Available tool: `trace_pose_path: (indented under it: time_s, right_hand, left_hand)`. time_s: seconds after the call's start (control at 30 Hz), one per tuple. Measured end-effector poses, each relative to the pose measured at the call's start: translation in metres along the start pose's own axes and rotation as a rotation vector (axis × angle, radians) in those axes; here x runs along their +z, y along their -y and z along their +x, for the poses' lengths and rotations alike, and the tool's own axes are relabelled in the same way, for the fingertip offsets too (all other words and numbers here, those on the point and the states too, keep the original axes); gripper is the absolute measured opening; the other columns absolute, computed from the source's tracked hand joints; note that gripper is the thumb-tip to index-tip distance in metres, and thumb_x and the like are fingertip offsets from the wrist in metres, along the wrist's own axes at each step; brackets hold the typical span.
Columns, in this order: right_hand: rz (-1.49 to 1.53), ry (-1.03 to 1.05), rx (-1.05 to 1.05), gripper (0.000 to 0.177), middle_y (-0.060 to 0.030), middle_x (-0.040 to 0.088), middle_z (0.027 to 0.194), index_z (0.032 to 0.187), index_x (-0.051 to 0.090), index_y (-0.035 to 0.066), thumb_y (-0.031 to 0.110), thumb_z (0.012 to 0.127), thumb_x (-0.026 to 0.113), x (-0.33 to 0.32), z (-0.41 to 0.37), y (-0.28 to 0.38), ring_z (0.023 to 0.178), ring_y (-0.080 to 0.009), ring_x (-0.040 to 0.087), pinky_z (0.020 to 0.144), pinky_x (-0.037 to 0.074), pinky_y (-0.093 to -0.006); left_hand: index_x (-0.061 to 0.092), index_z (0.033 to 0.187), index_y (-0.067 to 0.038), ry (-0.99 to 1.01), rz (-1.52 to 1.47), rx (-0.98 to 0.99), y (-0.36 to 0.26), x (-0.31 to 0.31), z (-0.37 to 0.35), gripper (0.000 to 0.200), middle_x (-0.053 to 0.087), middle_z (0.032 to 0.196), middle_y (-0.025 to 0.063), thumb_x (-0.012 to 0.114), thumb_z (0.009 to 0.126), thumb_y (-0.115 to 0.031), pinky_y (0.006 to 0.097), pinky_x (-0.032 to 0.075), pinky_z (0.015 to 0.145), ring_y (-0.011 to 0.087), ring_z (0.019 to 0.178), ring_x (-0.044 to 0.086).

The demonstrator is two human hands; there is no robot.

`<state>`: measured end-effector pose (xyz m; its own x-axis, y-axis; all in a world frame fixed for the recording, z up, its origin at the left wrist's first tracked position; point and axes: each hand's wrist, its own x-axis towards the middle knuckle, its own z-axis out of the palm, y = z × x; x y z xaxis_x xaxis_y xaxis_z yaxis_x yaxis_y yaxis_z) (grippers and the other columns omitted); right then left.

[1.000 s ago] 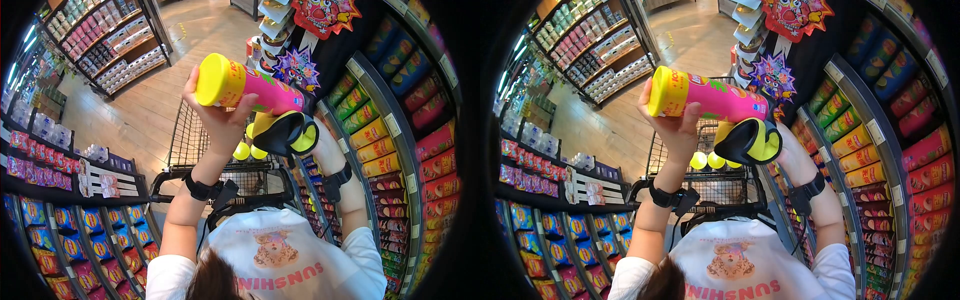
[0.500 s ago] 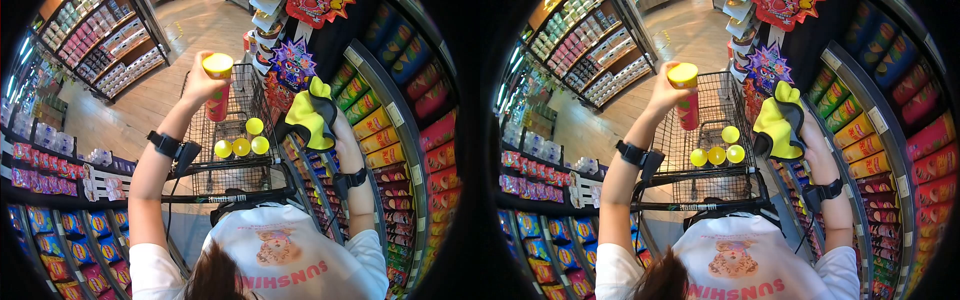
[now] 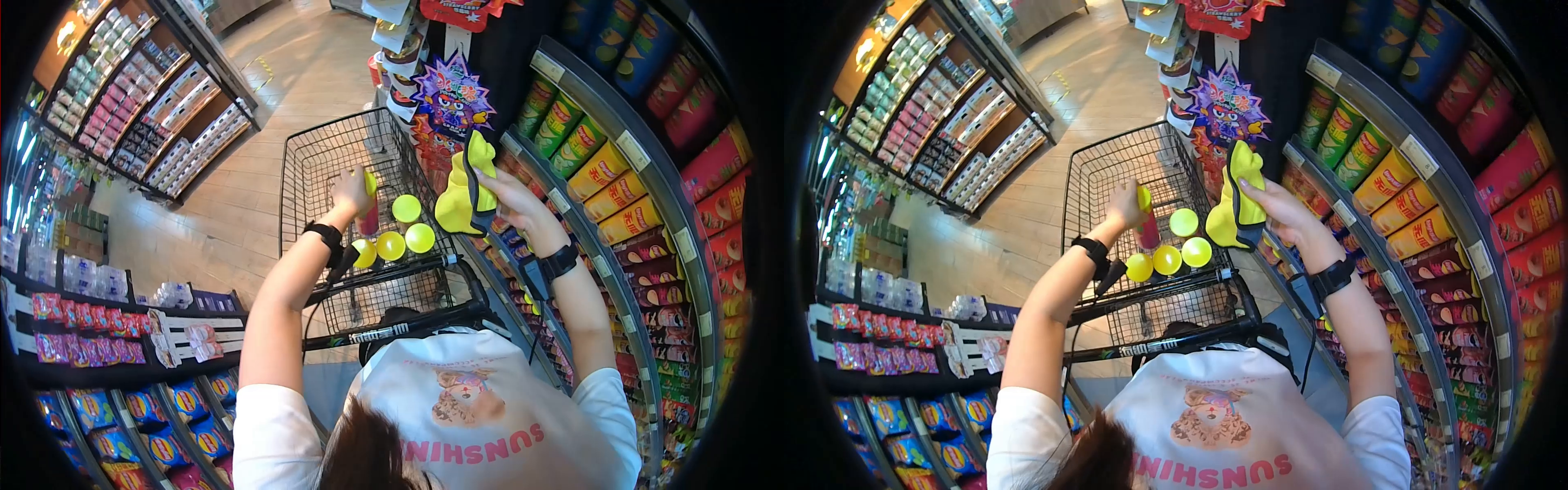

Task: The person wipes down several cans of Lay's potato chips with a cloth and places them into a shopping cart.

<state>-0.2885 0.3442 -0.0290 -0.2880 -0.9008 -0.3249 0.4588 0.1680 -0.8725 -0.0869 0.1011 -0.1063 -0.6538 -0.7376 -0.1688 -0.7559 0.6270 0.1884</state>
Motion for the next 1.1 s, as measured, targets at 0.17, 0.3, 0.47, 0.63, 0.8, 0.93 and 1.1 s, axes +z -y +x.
trace_pose_path:
  time_s: [0.17,0.3,0.47,0.63,0.8,0.93,1.1]
  right_hand:
    - [0.014,-0.037,0.02,0.035,-0.0014,0.063,0.109,0.123,0.055,0.007,0.028,0.095,0.057,-0.006,-0.016,0.002,0.099,-0.0119,0.062,0.087,0.05,-0.0282]
    - [0.032,-0.076,-0.014,0.037,-0.0012,0.062,0.112,0.126,0.053,0.007,0.028,0.096,0.056,-0.01,-0.02,-0.001,0.1,-0.012,0.061,0.088,0.049,-0.0283]
    - [0.031,-0.064,-0.058,0.034,-0.0017,0.062,0.11,0.122,0.054,0.008,0.029,0.095,0.057,-0.02,-0.019,-0.01,0.098,-0.0124,0.061,0.086,0.049,-0.0287]
    - [0.041,-0.085,-0.07,0.032,-0.0026,0.063,0.108,0.12,0.054,0.007,0.028,0.096,0.056,-0.018,-0.023,-0.007,0.096,-0.0127,0.062,0.084,0.051,-0.0293]
    - [0.017,-0.094,-0.057,0.032,-0.0028,0.063,0.107,0.119,0.054,0.007,0.029,0.096,0.056,-0.016,-0.025,-0.004,0.095,-0.0133,0.062,0.083,0.051,-0.0296]
    - [0.023,-0.081,-0.055,0.032,-0.0036,0.064,0.105,0.118,0.055,0.007,0.029,0.096,0.056,-0.015,-0.022,-0.005,0.093,-0.0142,0.063,0.082,0.051,-0.0305]
    - [0.045,-0.097,-0.05,0.029,-0.0056,0.065,0.103,0.115,0.056,0.007,0.028,0.095,0.057,-0.014,-0.023,-0.004,0.091,-0.0161,0.065,0.079,0.053,-0.0317]
  left_hand:
    - [0.039,0.125,-0.001,0.008,-0.057,-0.051,0.0,0.042,0.007,0.069,0.048,0.12,0.0269,0.074,0.069,-0.022,0.0457,0.048,0.091,0.0428,0.113,0.05]
    - [0.039,0.121,0.004,-0.086,-0.051,0.024,0.0,0.064,0.003,0.067,0.052,0.113,0.0274,0.074,0.069,-0.02,0.0452,0.049,0.087,0.0424,0.107,0.053]
    - [0.041,0.112,0.004,-0.151,-0.064,0.055,0.001,0.082,0.001,0.059,0.051,0.108,0.0257,0.075,0.071,-0.023,0.0439,0.05,0.084,0.0411,0.103,0.055]
    - [0.04,0.112,0.003,-0.067,-0.079,0.015,0.01,0.094,0.005,0.071,0.05,0.11,0.0253,0.082,0.061,-0.021,0.0438,0.048,0.088,0.0409,0.105,0.053]
    - [0.038,0.112,0.005,-0.005,-0.111,-0.029,0.022,0.112,0.01,0.086,0.052,0.111,0.0249,0.089,0.05,-0.024,0.0428,0.046,0.093,0.041,0.109,0.052]
    - [0.043,0.106,0.005,-0.071,-0.108,0.088,0.02,0.109,0.005,0.072,0.054,0.104,0.0264,0.085,0.059,-0.03,0.0447,0.049,0.085,0.0411,0.098,0.057]
    - [0.043,0.112,0.007,0.124,-0.149,0.12,0.006,0.078,0.0,0.086,0.054,0.114,0.0277,0.088,0.055,-0.038,0.0415,0.048,0.09,0.0394,0.106,0.057]
